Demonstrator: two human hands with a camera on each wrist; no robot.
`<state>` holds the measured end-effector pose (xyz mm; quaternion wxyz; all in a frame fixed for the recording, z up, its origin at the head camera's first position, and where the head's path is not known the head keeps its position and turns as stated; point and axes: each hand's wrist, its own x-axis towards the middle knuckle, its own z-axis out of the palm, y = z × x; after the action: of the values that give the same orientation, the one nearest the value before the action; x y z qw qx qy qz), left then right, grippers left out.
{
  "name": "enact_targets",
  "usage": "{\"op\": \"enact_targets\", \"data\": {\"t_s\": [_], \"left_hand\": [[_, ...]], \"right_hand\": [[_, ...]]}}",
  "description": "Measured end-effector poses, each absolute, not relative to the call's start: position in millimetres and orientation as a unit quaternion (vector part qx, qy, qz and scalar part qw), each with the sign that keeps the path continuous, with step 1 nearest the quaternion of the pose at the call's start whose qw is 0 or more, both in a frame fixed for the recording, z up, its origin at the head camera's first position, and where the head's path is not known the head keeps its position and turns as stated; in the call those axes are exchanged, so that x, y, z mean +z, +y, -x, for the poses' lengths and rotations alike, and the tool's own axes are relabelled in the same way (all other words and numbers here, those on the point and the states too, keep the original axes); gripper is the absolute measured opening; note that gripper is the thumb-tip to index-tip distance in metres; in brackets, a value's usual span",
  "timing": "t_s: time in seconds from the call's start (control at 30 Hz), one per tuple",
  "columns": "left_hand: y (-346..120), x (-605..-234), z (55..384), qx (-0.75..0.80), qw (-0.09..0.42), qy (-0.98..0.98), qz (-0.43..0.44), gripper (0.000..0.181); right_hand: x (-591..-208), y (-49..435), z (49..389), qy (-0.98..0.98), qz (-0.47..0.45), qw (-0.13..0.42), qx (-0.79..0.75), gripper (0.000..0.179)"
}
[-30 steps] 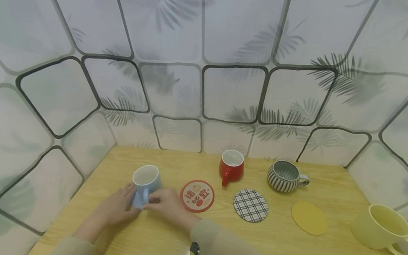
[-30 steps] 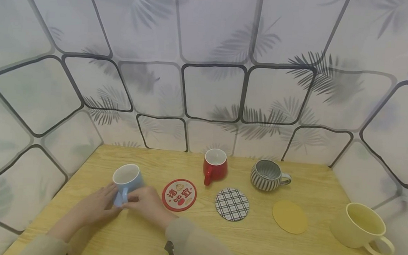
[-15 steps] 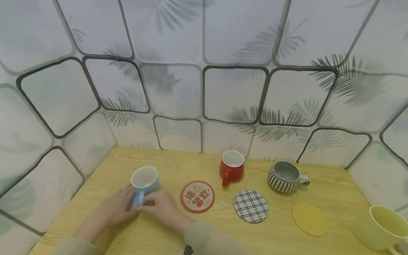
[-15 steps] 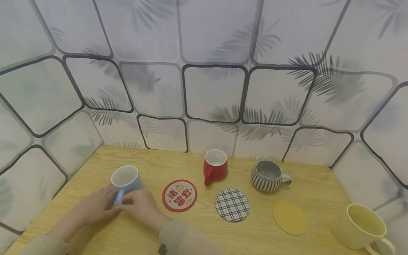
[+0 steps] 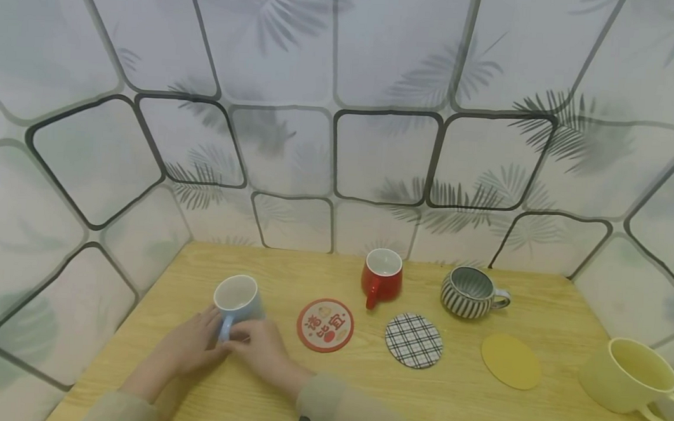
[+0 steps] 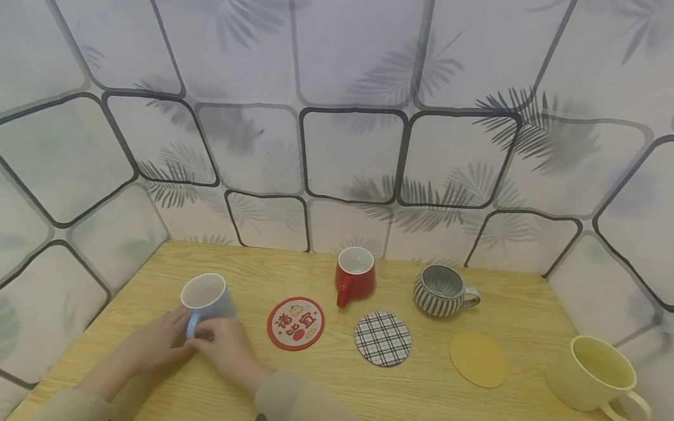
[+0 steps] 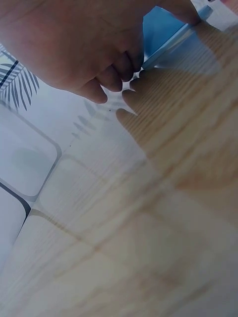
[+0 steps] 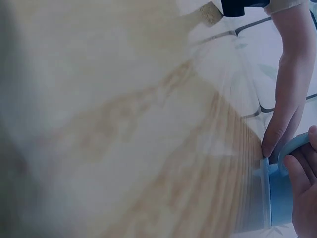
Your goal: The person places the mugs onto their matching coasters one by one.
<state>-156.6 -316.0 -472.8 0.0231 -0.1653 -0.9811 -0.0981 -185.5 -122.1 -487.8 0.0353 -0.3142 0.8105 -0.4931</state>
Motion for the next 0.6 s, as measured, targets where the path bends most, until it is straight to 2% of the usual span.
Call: {"op": "enact_targets", "data": {"t_s": [0.23, 0.47, 0.6], "left_hand": [[-317.3, -473.3, 156.8, -0.100, 0.011, -0.981, 0.164, 0.076], [-317.6, -472.7, 156.6, -0.108, 0.002, -0.981, 0.162, 0.084], [-317.5, -473.1, 156.6, -0.103, 0.003, -0.982, 0.160, 0.085]], "right_hand": [[-483.6, -122.1, 179.8, 0.797, 0.306, 0.067, -0.516, 0.019], [-486.3, -122.1, 180.9, 0.766, 0.306, 0.128, -0.551, 0.023], [-485.0, -121.4, 182.7, 0.765, 0.312, 0.132, -0.548, 0.024]]}}
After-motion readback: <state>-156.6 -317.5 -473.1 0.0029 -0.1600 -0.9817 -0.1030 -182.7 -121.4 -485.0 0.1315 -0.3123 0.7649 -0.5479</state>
